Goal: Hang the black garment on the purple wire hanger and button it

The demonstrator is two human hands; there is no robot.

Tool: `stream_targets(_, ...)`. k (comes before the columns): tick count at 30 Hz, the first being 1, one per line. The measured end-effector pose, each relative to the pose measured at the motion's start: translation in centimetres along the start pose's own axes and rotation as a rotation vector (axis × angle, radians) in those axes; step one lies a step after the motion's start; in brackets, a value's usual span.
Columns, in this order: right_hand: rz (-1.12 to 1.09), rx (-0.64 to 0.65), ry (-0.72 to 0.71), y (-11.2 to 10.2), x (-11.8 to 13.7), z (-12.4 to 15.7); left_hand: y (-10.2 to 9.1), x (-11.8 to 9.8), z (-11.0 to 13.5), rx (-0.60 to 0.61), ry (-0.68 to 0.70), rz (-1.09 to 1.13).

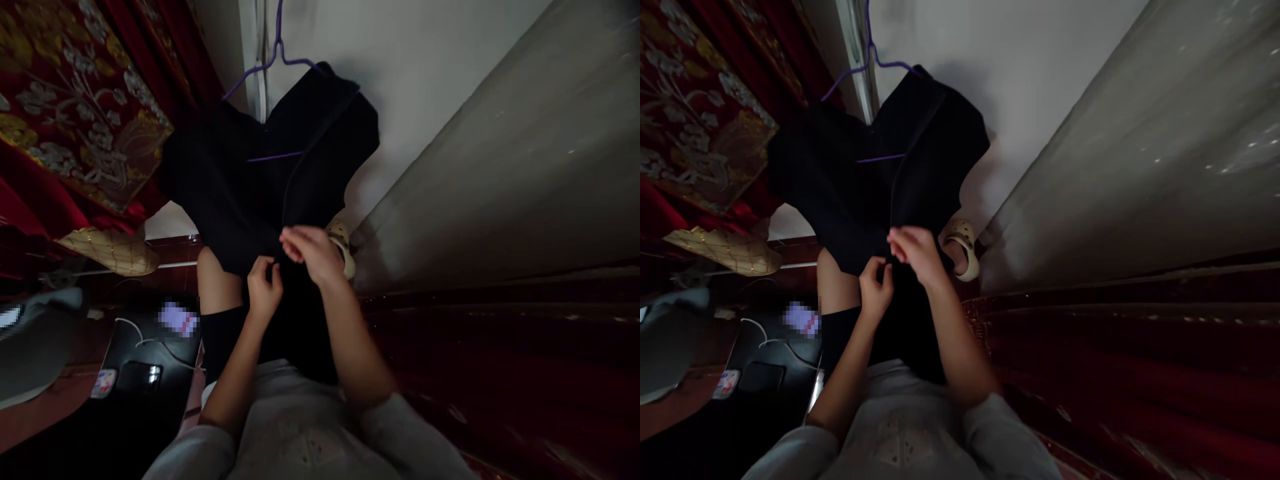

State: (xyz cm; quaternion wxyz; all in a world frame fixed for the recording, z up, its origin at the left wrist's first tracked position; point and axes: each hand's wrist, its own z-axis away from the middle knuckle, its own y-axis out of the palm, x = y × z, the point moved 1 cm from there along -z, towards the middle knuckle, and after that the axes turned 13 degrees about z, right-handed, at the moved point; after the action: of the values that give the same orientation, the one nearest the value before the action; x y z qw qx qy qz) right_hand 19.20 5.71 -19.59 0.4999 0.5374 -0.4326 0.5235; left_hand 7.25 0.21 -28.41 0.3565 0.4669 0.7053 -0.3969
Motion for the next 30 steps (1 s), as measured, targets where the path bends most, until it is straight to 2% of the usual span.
stream_targets(2,-0.024,-0.089,-0.068,-0.2,4.8,-3.1,0.2,0.6,-0.9,0.138,0.012,-0.182)
stream_targets(5,0.018,-0.278,-0.284,-0.6,12.2,-7.1,0.2,1.4,-2.7,0.333,0.007,-0.346)
stream_targets(7,0.075,-0.194,-0.437,-0.5,15.2,-8.0,0.0,1.3,-4.0,0.414,0.027,-0.377)
stream_targets(9,0.114,-0.116,-0.52,-0.3,16.0,-7.5,-0.3,0.3,-5.6,0.496,0.118,-0.371)
stream_targets(11,0.125,-0.11,-0.516,0.1,15.2,-6.4,-1.0,-1.7,-7.9,0.482,0.276,-0.278)
stream_targets(12,0.13,-0.122,-0.498,0.3,14.6,-5.9,-1.5,-3.1,-9.4,0.402,0.382,-0.184)
stream_targets(14,0.162,-0.141,-0.468,0.6,13.7,-5.2,-2.7,-6.3,-12.8,0.259,0.466,-0.104)
stream_targets(16,0.226,-0.147,-0.48,0.8,13.5,-5.0,-4.1,-9.9,-16.3,0.052,0.651,0.001)
stream_targets(18,0.292,-0.134,-0.548,0.7,13.9,-5.2,-4.8,-13.0,-19.1,0.095,0.819,-0.067)
stream_targets(20,0.332,-0.129,-0.621,0.3,14.4,-5.6,-5.0,-15.1,-20.9,0.191,0.882,-0.235)
stream_targets(23,0.398,-0.178,-0.715,-0.1,13.7,-6.5,-5.2,-16.4,-22.4,0.257,0.914,-0.432)
stream_targets(25,0.511,-0.262,-0.725,0.2,11.5,-7.0,-6.3,-16.4,-23.4,0.224,0.97,-0.429)
stream_targets(27,0.629,-0.298,-0.599,0.9,8.2,-7.5,-8.5,-16.0,-24.6,0.15,0.999,-0.303)
stream_targets(28,0.649,-0.263,-0.486,1.3,6.5,-7.6,-9.9,-15.5,-25.0,0.103,0.99,-0.213)
stream_targets(30,0.568,-0.184,-0.365,1.9,3.5,-7.2,-12.5,-14.0,-24.5,0.015,0.875,-0.003)
